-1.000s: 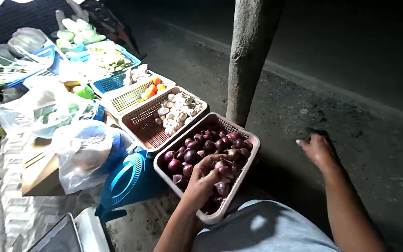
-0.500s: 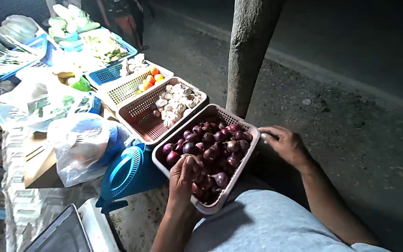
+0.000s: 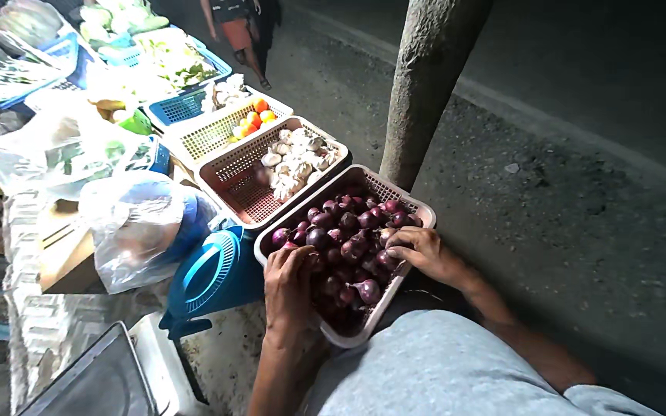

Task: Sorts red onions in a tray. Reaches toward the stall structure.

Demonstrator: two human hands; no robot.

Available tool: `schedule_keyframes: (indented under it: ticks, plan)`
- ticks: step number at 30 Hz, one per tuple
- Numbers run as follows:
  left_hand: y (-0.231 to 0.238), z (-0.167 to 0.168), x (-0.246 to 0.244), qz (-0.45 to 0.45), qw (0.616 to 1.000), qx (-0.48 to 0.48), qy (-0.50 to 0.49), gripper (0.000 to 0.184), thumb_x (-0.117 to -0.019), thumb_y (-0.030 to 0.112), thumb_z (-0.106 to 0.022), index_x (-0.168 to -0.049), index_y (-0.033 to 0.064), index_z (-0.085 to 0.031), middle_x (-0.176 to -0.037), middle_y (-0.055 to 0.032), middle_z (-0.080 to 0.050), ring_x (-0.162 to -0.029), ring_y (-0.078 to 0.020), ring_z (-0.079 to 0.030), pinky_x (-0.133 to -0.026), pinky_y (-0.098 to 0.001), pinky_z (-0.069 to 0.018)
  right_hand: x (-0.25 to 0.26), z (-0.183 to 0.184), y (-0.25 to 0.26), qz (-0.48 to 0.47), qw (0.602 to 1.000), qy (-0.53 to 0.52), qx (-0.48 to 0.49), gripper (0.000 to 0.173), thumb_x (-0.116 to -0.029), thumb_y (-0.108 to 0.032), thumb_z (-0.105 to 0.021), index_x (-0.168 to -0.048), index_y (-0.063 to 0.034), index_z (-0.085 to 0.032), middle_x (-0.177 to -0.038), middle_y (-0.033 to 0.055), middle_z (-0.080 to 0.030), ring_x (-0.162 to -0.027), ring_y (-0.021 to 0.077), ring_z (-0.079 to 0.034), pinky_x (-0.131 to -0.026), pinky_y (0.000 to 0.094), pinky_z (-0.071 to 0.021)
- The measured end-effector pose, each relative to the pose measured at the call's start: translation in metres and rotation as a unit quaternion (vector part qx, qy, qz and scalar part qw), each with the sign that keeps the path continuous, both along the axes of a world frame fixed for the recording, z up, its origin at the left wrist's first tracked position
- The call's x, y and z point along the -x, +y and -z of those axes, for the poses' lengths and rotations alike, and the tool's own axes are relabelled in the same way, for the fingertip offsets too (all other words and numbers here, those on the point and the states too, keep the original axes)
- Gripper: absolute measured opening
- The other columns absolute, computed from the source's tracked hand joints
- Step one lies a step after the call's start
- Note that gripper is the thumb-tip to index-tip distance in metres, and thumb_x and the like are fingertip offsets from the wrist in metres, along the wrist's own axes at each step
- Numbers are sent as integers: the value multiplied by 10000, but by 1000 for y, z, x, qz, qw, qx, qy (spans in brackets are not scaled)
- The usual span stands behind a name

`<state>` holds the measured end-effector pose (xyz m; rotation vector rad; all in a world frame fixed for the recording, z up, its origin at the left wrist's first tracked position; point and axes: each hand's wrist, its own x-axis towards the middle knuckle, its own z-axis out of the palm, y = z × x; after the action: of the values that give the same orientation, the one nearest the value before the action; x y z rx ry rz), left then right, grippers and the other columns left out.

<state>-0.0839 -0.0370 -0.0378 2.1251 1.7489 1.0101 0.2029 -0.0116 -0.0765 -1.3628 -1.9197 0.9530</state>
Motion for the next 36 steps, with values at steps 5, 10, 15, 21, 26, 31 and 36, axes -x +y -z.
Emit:
schedule_keyframes:
  ticks: [5, 10, 15, 21, 26, 31, 36]
  plan:
    - [-4, -11, -22, 57, 997, -46, -38, 200, -947, 241, -691, -1036, 88, -784, -1099, -88, -736, -1154, -261, -647, -1035, -418, -496, 3, -12, -4, 44, 988, 144, 41, 161, -965, -202, -677, -997, -70, -762, -954, -21, -735, -814, -26, -656, -772, 159, -549]
    - [-9, -7, -62, 184, 981, 2, -64, 470, -903, 386, -747, -1210, 31, -716, -1186, -145, -706, -1091, -222, -689, -953, -369, -566, 21, -26, -9, 45, 977, 210, 10, 151, -958, -210, -687, -976, -76, -755, -914, -51, -739, -837, -28, -677, -786, 165, -571]
    - [-4, -8, -69, 187, 966, 41, -176, 386, -883, 206, -780, -1165, -37, -681, -1100, -128, -725, -971, -114, -706, -880, -253, -580, 28, -30, -13, 35, 975, 217, -40, 236, -1024, -192, -569, -969, -53, -752, -896, -64, -726, -814, -69, -648, -774, 134, -544]
    - [-2, -7, -58, 261, 910, 152, -284, 457, -973, 169, -685, -1325, -88, -547, -1165, -115, -709, -989, -99, -703, -879, -272, -596, 19, -31, -10, -52, 990, 114, -68, 414, -1045, -400, -501, -1004, -41, -702, -878, 27, -666, -787, 15, -596, -736, 199, -498]
    - [-1, -15, -55, 316, 855, 233, -338, 506, -1047, 245, -578, -1412, -90, -477, -1197, -94, -682, -990, -80, -679, -898, -278, -584, 15, -33, -3, -136, 982, 116, -64, 501, -1065, -482, -470, -821, -65, -602, -701, -21, -515, -673, -7, -496, -640, 173, -403]
    - [-5, -20, -57, 321, 790, 286, -438, 332, -938, 94, -680, -1228, -31, -578, -1017, -20, -698, -830, -81, -679, -746, -271, -594, 16, -34, -15, -150, 955, 255, 19, 405, -1056, -365, -513, -716, -145, -523, -592, -129, -395, -524, -77, -373, -493, 124, -301]
    - [-16, -25, -56, 390, 786, 301, -375, 294, -888, 144, -738, -1105, -6, -606, -952, -8, -691, -806, -34, -662, -712, -225, -573, 0, -40, -26, -277, 933, 227, -26, 434, -1072, -290, -494, -704, -61, -507, -600, -33, -434, -557, -32, -412, -516, 141, -314]
